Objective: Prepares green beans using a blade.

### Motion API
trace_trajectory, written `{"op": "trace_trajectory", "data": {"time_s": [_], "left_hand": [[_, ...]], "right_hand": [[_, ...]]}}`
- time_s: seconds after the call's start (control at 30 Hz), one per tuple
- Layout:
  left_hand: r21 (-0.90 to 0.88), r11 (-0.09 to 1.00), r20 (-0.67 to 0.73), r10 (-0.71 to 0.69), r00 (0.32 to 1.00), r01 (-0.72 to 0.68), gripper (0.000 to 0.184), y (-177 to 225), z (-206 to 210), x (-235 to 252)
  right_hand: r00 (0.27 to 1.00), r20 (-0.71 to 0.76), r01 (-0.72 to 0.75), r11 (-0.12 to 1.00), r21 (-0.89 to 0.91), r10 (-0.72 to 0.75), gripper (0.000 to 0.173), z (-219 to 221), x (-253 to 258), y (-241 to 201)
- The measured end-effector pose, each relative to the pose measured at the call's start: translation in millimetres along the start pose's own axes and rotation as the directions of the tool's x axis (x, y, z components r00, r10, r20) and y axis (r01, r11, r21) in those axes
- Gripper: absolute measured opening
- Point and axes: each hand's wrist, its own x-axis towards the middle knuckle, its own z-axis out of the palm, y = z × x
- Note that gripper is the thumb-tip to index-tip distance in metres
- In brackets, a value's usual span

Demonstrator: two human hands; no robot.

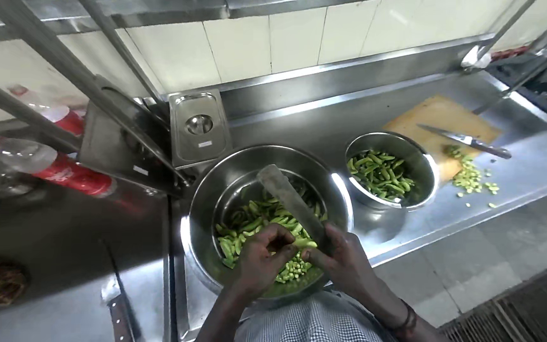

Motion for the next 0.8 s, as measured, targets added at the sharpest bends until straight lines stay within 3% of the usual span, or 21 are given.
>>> {"op": "trace_trajectory", "data": {"time_s": [0.13, 0.2, 0.37, 0.67, 0.8], "left_hand": [[0.084, 0.988, 0.129, 0.122, 0.984, -0.133, 0.028, -3.8, -2.9, 0.0], [0.137, 0.973, 0.157, 0.165, 0.974, -0.187, 0.024, -3.3, -1.1, -0.3], [0.255, 0.949, 0.043, 0.178, 0.983, -0.183, 0.012, -1.3, 4.9, 0.1], [0.206, 0.953, 0.027, 0.222, 0.975, -0.222, 0.012, -5.1, 7.0, 0.9], [0.170, 0.972, -0.071, 0.174, 0.982, -0.160, 0.008, -6.5, 13.3, -0.8]], "right_hand": [[1.000, 0.007, 0.020, 1.000, -0.010, -0.020, 0.037, 0.1, 0.9, 0.7], [1.000, 0.022, 0.023, 1.000, -0.005, -0.023, 0.034, -0.3, 0.7, 1.1], [0.998, 0.064, 0.032, 0.999, -0.035, -0.029, 0.034, 1.2, 0.0, 0.7], [0.999, 0.011, 0.053, 0.991, -0.125, -0.052, 0.042, 3.2, -0.4, 2.7], [0.997, 0.044, 0.068, 0.980, -0.188, -0.061, 0.046, 5.2, -1.6, 2.3]]}}
